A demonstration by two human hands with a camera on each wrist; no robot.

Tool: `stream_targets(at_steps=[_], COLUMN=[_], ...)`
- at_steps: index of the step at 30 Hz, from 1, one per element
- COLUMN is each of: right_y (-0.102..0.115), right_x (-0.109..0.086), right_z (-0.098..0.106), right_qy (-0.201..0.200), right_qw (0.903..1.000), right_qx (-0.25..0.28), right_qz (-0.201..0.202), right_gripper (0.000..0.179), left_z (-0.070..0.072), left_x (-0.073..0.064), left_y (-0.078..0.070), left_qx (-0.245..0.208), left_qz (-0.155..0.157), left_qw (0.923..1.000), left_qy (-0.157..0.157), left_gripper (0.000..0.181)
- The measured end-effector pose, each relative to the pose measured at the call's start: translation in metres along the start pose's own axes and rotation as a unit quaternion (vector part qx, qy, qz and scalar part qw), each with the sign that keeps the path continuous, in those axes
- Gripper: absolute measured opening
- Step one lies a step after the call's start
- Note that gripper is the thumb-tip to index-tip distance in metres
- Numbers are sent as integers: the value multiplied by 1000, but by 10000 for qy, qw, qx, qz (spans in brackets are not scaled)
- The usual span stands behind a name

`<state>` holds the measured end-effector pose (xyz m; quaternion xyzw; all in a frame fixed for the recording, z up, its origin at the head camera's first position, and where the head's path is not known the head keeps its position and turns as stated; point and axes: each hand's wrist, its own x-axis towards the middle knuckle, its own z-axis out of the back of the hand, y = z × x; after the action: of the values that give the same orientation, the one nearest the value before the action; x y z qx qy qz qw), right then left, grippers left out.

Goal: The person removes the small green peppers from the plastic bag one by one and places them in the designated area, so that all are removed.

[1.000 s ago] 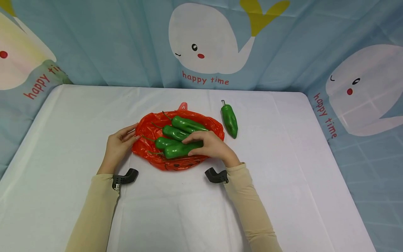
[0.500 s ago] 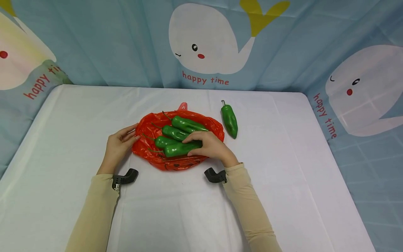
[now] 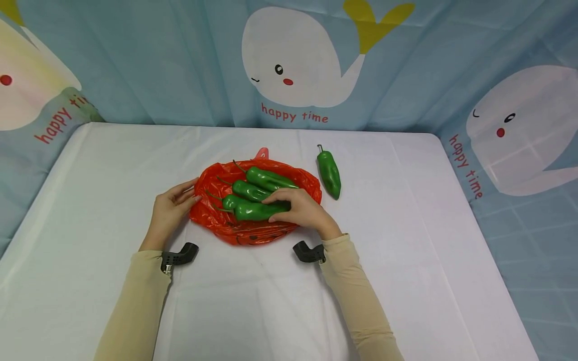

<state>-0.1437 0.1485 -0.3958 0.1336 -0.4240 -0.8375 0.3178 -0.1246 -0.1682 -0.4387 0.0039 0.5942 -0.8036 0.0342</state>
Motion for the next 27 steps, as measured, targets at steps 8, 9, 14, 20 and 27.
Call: stream_targets(at_steps=[8, 9, 14, 20, 27], right_y=[-2, -2, -2, -1, -2], right_x=[-2, -2, -2, -3, -4], right_z=[1, 1, 2, 5, 8], right_qy=[-219, -236, -317, -530, -707], right_qw=[9992, 9991, 9976, 9945, 9918], right_qx=[319, 356, 556, 811, 988], right_qz=[-28, -57, -248, -405, -399], right_gripper=[36, 36, 36, 37, 37], left_z=[0, 0, 0, 0, 0], left_x=[0, 0, 0, -1, 0], left_y=[0, 0, 0, 2, 0], left_qx=[-70, -55, 20, 50, 72], left_qz=[27, 22, 36, 62, 32], left_qw=[10000, 10000, 10000, 10000, 10000], left_qy=[24, 27, 16, -8, -14], left_gripper=[45, 45, 45, 45, 44])
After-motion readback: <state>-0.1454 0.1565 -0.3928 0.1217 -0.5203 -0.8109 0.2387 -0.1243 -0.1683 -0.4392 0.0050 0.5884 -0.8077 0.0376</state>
